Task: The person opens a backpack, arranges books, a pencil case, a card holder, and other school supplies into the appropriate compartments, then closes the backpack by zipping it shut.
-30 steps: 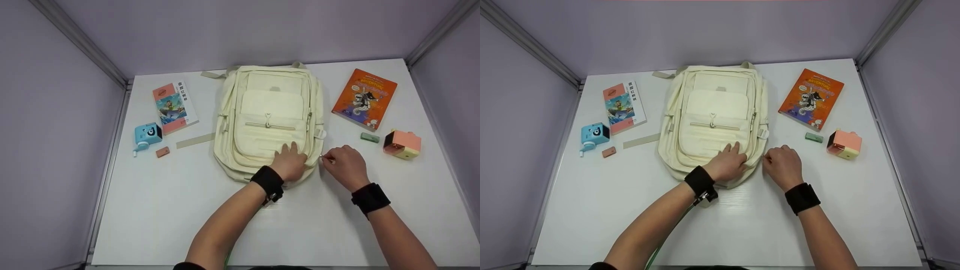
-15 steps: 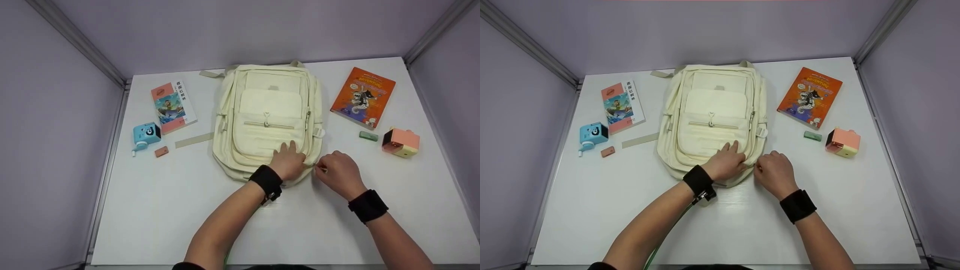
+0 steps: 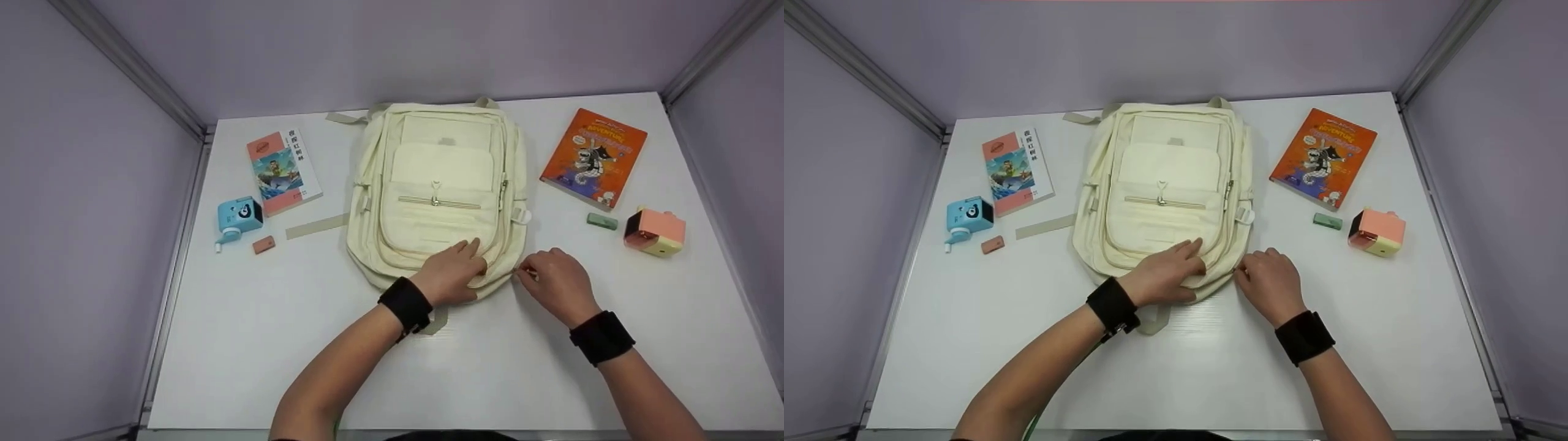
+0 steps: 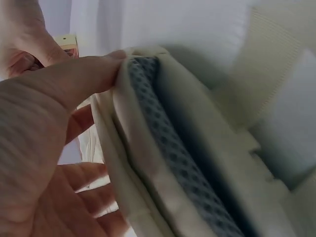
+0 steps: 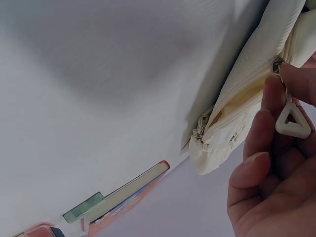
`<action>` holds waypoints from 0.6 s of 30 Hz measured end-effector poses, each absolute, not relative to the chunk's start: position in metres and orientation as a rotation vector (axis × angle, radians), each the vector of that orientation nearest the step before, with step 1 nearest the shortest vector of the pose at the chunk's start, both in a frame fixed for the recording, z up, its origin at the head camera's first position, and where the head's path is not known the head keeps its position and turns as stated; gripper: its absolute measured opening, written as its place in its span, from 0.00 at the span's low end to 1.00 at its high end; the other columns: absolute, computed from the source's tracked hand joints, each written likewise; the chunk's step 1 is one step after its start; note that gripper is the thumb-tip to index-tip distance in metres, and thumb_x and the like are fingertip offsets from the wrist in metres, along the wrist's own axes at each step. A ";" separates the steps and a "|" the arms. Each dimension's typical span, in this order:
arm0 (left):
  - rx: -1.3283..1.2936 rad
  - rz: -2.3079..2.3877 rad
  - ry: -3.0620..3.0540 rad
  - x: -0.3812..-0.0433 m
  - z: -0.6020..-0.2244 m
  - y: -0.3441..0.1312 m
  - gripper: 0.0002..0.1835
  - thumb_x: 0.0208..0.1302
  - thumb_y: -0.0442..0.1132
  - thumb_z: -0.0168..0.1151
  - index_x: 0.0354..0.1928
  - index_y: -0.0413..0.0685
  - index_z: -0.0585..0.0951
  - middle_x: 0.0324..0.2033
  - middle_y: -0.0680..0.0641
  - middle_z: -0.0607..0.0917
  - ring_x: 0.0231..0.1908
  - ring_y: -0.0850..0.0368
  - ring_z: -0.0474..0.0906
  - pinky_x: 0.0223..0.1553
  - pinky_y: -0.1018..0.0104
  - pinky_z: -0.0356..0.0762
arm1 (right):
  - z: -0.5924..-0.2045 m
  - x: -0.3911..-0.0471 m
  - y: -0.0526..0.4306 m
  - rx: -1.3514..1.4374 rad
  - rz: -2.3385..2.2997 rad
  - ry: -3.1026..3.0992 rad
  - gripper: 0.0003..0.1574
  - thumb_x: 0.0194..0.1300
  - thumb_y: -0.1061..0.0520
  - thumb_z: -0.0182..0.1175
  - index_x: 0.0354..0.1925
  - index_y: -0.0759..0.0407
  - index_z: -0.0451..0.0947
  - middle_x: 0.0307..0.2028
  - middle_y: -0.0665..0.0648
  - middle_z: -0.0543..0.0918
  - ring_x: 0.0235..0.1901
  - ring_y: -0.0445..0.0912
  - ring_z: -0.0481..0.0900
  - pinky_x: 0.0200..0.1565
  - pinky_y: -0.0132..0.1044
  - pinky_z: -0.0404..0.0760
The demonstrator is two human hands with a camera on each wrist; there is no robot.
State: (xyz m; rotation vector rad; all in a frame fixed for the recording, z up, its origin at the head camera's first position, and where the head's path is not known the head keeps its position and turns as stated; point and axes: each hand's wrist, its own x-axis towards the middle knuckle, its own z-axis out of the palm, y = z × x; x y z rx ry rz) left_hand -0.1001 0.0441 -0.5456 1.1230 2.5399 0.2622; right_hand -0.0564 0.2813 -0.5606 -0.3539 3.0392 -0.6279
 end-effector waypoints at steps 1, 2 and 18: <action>1.152 0.251 2.558 -0.099 -0.546 0.041 0.15 0.68 0.49 0.68 0.52 0.53 0.81 0.75 0.39 0.65 0.72 0.43 0.64 0.65 0.56 0.71 | -0.562 -0.056 0.282 -0.357 -0.623 3.044 0.02 0.63 0.59 0.72 0.35 0.56 0.89 0.27 0.50 0.85 0.31 0.48 0.76 0.33 0.43 0.74; 1.177 0.247 2.580 -0.099 -0.546 0.038 0.13 0.69 0.48 0.67 0.51 0.53 0.82 0.73 0.40 0.68 0.69 0.45 0.68 0.61 0.58 0.74 | -0.562 -0.057 0.282 -0.361 -0.616 3.048 0.02 0.63 0.59 0.71 0.35 0.56 0.89 0.26 0.50 0.85 0.30 0.48 0.76 0.32 0.43 0.74; 1.082 0.301 2.729 -0.118 -0.552 0.040 0.12 0.81 0.47 0.50 0.44 0.51 0.82 0.27 0.51 0.86 0.27 0.54 0.84 0.28 0.59 0.80 | -0.569 -0.054 0.283 -0.325 -0.626 2.949 0.07 0.70 0.57 0.66 0.34 0.58 0.87 0.24 0.50 0.80 0.30 0.48 0.73 0.31 0.42 0.71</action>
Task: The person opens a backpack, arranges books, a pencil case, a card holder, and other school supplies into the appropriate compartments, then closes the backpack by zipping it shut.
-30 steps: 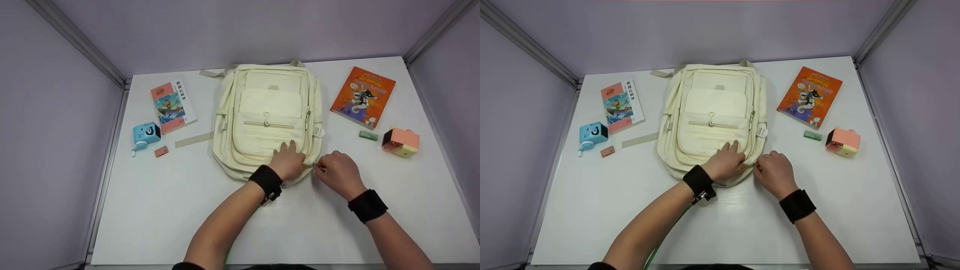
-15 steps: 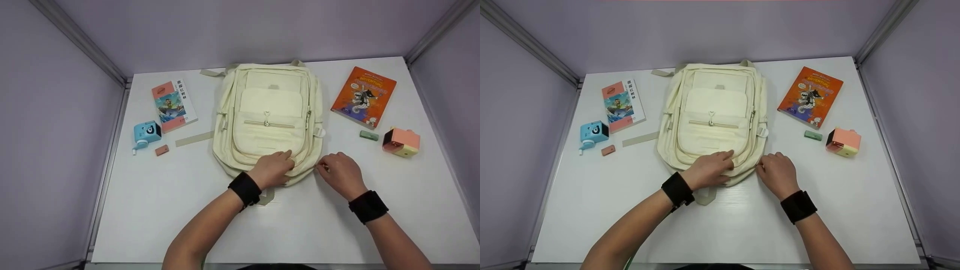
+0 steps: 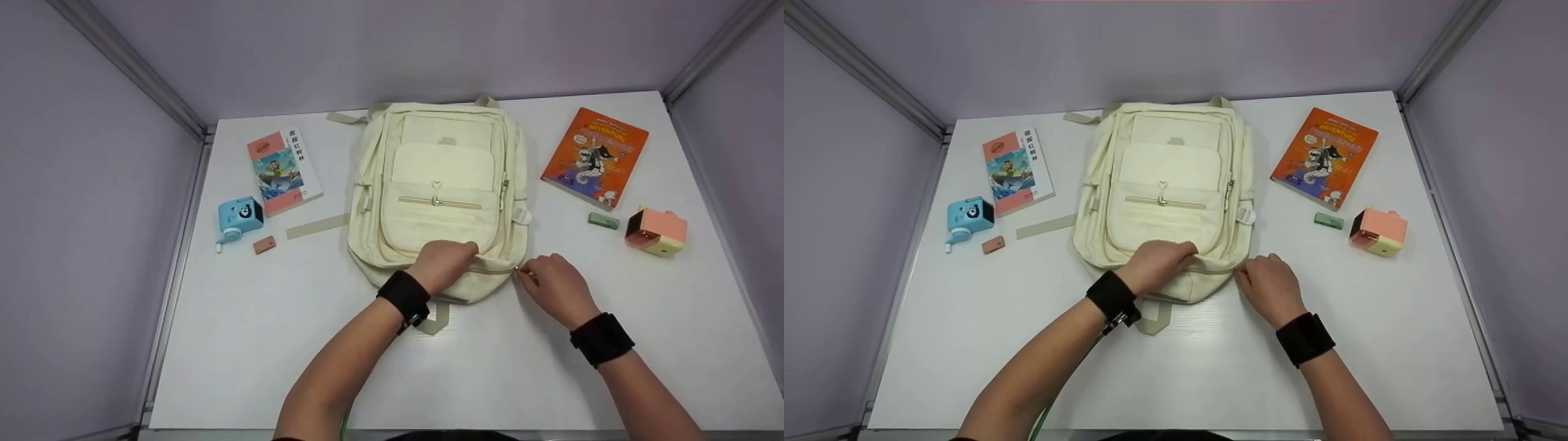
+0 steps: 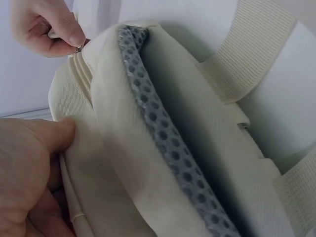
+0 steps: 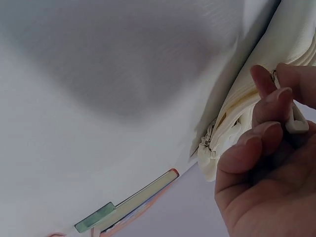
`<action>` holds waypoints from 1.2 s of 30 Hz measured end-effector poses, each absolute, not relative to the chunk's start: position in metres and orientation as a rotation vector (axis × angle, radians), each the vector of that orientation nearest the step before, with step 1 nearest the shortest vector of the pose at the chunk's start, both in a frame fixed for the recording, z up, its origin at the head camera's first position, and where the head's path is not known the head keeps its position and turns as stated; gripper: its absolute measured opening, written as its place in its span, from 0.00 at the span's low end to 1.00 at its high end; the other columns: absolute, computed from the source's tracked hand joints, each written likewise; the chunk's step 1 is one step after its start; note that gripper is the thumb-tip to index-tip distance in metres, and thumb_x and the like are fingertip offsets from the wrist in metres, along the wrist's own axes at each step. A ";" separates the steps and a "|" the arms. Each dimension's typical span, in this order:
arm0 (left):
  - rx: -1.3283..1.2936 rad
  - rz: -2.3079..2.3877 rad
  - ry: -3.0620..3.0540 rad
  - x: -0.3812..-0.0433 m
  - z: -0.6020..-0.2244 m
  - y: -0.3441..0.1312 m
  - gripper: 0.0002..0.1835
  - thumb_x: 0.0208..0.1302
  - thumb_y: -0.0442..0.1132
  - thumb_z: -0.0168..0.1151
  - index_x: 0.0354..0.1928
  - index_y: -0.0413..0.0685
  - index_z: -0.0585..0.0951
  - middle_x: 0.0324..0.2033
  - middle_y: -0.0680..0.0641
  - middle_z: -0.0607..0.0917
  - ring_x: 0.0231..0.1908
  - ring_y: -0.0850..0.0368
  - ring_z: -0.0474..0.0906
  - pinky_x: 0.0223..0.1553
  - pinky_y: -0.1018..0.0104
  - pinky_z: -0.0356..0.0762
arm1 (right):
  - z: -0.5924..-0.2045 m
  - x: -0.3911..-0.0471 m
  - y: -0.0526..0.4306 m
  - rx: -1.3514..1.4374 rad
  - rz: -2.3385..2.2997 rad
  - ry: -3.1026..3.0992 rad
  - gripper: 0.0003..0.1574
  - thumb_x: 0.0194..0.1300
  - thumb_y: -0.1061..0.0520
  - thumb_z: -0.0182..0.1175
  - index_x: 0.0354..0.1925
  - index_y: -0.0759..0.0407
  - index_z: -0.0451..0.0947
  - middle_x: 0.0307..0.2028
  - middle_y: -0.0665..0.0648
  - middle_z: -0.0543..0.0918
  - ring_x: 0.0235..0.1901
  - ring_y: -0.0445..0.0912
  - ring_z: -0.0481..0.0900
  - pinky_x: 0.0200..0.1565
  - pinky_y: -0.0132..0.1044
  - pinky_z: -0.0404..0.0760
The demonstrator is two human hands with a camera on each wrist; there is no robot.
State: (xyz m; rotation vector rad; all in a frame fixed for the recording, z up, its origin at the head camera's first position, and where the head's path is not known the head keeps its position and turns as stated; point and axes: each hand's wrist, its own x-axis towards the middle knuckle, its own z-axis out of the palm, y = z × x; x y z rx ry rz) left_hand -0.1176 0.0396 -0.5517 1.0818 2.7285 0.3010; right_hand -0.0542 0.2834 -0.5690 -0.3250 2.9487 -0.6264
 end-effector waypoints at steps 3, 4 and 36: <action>1.073 0.316 2.709 -0.120 -0.549 0.041 0.13 0.81 0.46 0.51 0.44 0.51 0.82 0.29 0.50 0.87 0.29 0.54 0.84 0.29 0.59 0.81 | -0.567 -0.052 0.281 -0.359 -0.623 2.976 0.10 0.69 0.58 0.65 0.29 0.56 0.85 0.21 0.49 0.78 0.28 0.47 0.73 0.30 0.41 0.70; 1.066 0.324 2.704 -0.120 -0.548 0.041 0.13 0.81 0.46 0.51 0.44 0.51 0.83 0.30 0.50 0.88 0.29 0.54 0.85 0.30 0.59 0.81 | -0.567 -0.051 0.281 -0.371 -0.624 2.985 0.11 0.69 0.58 0.65 0.28 0.56 0.84 0.21 0.49 0.77 0.28 0.47 0.73 0.29 0.42 0.70; 1.014 0.506 2.583 -0.112 -0.549 0.008 0.09 0.74 0.45 0.62 0.51 0.52 0.83 0.41 0.53 0.87 0.39 0.59 0.82 0.41 0.62 0.79 | -0.565 -0.056 0.225 -0.676 -0.495 3.070 0.18 0.64 0.59 0.67 0.20 0.51 0.73 0.18 0.48 0.73 0.24 0.47 0.71 0.27 0.43 0.71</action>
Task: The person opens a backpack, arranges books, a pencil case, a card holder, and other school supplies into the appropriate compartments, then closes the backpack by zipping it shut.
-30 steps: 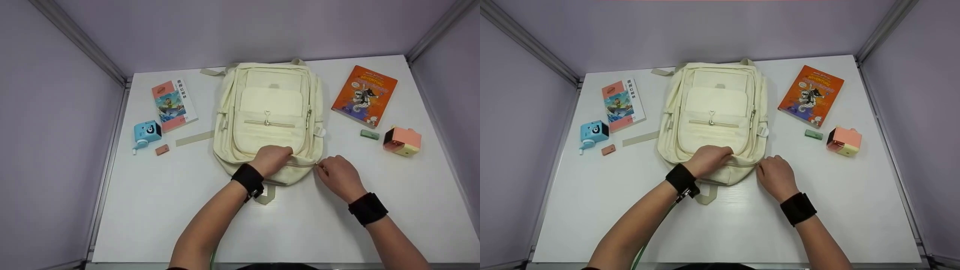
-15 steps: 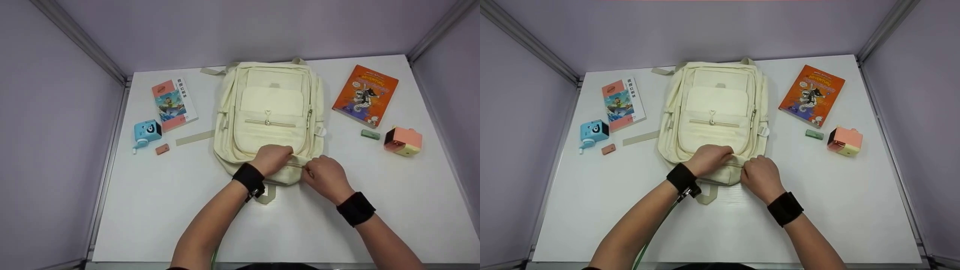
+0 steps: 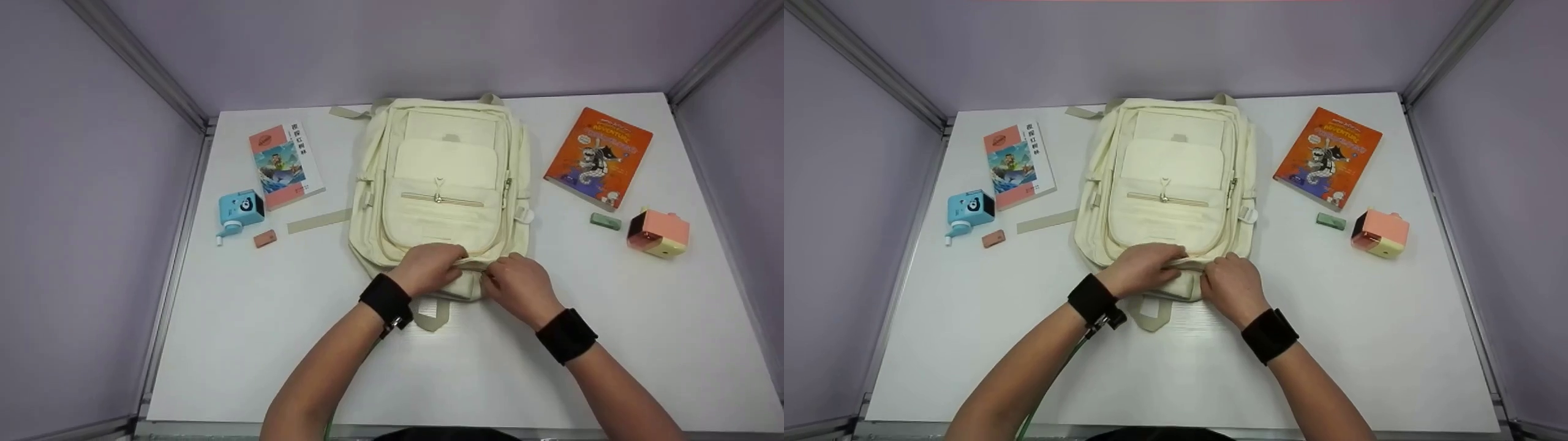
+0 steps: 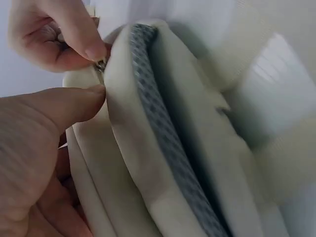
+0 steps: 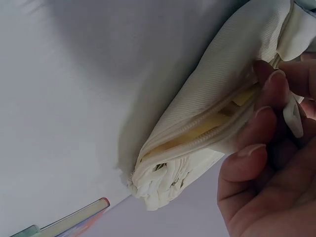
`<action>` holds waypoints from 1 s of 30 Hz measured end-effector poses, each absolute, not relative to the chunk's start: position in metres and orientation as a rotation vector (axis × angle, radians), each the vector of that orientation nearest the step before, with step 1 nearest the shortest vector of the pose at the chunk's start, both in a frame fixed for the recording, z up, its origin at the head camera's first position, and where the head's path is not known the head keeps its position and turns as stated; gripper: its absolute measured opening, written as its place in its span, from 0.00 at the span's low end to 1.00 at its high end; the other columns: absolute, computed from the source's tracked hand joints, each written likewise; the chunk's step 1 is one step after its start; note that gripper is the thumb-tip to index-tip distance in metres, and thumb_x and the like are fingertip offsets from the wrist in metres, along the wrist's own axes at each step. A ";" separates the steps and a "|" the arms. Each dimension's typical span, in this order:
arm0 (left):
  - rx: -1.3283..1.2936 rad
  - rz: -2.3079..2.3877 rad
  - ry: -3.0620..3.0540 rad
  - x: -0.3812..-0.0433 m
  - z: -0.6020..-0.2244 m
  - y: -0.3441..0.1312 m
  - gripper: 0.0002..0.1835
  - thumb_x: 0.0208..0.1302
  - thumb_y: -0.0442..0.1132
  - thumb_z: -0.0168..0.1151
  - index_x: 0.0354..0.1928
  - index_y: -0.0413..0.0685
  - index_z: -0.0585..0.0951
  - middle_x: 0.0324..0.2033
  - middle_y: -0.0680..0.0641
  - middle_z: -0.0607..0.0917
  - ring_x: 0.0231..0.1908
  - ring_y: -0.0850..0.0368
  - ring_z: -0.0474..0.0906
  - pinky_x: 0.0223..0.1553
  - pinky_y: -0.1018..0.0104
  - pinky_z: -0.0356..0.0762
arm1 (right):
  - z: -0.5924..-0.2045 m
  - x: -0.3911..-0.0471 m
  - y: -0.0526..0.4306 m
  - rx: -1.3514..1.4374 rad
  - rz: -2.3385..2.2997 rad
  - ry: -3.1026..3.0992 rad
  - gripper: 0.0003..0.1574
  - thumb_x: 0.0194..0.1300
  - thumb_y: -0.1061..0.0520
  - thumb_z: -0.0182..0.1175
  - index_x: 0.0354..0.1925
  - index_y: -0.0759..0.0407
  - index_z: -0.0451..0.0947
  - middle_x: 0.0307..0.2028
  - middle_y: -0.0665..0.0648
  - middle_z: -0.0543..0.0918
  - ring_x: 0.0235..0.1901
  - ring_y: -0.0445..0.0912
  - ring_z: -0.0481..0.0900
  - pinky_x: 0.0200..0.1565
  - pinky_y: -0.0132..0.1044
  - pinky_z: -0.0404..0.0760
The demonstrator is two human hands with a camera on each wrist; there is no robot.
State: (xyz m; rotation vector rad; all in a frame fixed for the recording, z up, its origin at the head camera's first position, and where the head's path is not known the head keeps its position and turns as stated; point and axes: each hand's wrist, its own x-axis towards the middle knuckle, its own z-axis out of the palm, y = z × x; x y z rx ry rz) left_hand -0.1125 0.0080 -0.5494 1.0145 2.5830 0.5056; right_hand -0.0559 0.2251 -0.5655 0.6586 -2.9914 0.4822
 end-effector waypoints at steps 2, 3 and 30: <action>1.017 0.507 2.611 -0.111 -0.550 -0.007 0.11 0.72 0.42 0.64 0.53 0.51 0.83 0.45 0.53 0.87 0.44 0.58 0.82 0.44 0.61 0.80 | -0.565 -0.057 0.226 0.658 0.491 -2.995 0.16 0.65 0.58 0.67 0.21 0.51 0.74 0.19 0.47 0.74 0.24 0.47 0.72 0.27 0.43 0.71; 1.015 0.511 2.632 -0.110 -0.550 -0.015 0.11 0.72 0.42 0.64 0.53 0.51 0.83 0.45 0.52 0.87 0.46 0.58 0.82 0.45 0.61 0.80 | -0.565 -0.057 0.227 0.656 0.494 -2.997 0.16 0.65 0.58 0.67 0.22 0.51 0.75 0.19 0.47 0.75 0.24 0.47 0.72 0.27 0.42 0.71; 0.937 0.355 2.852 -0.124 -0.550 -0.031 0.16 0.80 0.46 0.53 0.33 0.49 0.80 0.22 0.51 0.82 0.23 0.55 0.79 0.27 0.57 0.79 | -0.557 -0.053 0.234 0.549 0.454 -3.023 0.06 0.66 0.58 0.70 0.32 0.59 0.86 0.24 0.54 0.82 0.29 0.55 0.80 0.30 0.49 0.78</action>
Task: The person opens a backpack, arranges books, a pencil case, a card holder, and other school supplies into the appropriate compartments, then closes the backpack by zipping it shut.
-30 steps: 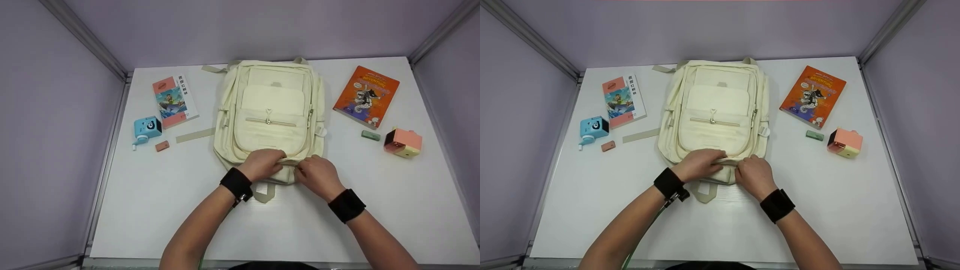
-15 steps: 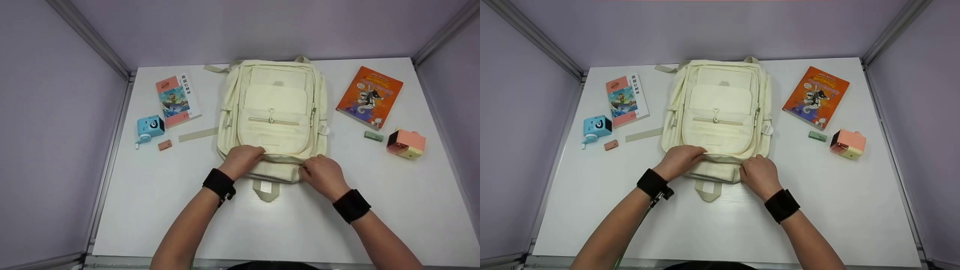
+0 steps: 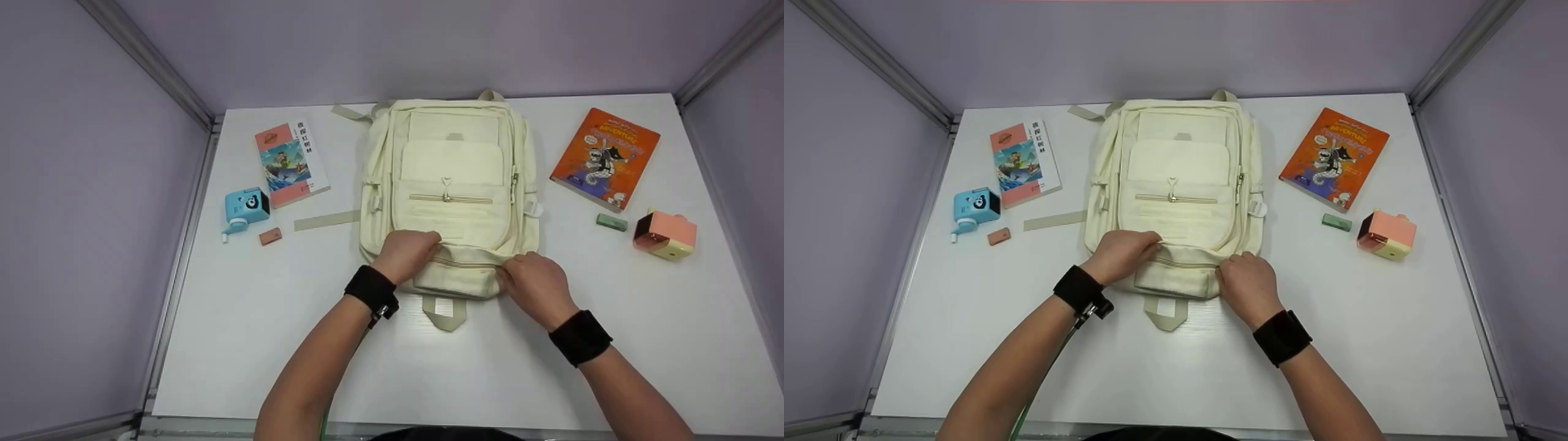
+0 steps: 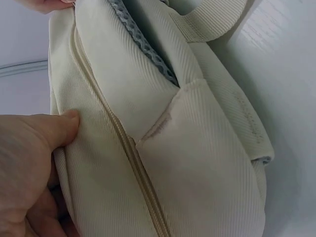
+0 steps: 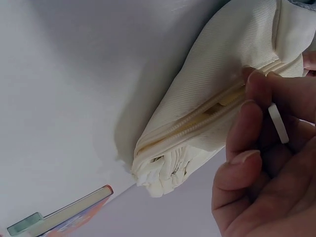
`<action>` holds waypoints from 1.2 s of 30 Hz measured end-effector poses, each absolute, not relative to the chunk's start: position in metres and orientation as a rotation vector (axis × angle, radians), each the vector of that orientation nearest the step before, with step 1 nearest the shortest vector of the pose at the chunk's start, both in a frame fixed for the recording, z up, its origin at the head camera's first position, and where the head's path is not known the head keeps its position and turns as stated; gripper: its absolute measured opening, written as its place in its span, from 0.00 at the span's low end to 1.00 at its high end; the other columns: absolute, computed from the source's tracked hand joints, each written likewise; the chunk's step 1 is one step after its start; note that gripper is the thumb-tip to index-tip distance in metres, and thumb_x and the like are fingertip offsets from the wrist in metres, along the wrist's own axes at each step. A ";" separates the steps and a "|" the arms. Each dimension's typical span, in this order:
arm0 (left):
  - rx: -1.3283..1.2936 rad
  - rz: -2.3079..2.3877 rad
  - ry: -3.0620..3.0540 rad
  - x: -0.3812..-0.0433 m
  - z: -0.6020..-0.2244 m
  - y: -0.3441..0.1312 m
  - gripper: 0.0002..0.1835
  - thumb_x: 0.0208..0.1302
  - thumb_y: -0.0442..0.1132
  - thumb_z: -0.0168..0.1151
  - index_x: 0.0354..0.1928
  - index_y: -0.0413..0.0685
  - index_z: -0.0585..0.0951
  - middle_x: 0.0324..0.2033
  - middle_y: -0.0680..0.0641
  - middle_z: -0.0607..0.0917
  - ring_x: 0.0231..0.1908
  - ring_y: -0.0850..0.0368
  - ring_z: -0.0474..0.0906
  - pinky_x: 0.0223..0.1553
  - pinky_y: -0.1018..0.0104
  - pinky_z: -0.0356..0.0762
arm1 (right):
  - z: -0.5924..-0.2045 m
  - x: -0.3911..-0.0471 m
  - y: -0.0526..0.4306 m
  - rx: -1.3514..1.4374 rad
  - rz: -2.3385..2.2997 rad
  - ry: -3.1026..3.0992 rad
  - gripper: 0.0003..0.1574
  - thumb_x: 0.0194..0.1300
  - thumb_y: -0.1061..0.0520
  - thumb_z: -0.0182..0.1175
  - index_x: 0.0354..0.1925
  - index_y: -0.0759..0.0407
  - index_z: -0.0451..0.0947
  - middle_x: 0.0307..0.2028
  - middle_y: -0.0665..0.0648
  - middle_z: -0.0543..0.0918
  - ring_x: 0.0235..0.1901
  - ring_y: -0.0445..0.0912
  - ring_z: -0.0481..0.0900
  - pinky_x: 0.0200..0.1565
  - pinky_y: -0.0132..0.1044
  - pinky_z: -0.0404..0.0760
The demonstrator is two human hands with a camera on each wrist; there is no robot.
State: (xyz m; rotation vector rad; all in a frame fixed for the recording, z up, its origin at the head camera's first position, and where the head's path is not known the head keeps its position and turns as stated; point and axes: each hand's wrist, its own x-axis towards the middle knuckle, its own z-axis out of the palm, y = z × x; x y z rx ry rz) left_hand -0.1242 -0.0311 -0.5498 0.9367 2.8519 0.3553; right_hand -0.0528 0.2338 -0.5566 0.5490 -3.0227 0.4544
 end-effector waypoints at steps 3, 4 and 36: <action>0.933 0.369 2.846 -0.126 -0.550 -0.031 0.16 0.80 0.46 0.52 0.33 0.49 0.80 0.21 0.51 0.81 0.23 0.54 0.79 0.27 0.56 0.79 | -0.554 -0.052 0.232 0.531 0.466 -3.022 0.07 0.65 0.58 0.70 0.31 0.59 0.85 0.23 0.54 0.81 0.29 0.55 0.80 0.31 0.49 0.77; 0.930 0.374 2.841 -0.126 -0.550 -0.031 0.16 0.80 0.46 0.52 0.33 0.48 0.79 0.21 0.51 0.81 0.23 0.54 0.79 0.27 0.56 0.79 | -0.553 -0.052 0.232 0.527 0.474 -3.023 0.07 0.65 0.59 0.70 0.30 0.59 0.85 0.23 0.54 0.81 0.29 0.55 0.80 0.31 0.49 0.77; 0.875 0.375 2.801 -0.130 -0.547 -0.028 0.15 0.79 0.46 0.54 0.33 0.48 0.81 0.23 0.49 0.83 0.25 0.53 0.80 0.28 0.55 0.79 | -0.546 -0.056 0.179 0.655 0.519 -2.897 0.10 0.67 0.58 0.69 0.28 0.58 0.82 0.23 0.54 0.79 0.27 0.54 0.78 0.29 0.46 0.77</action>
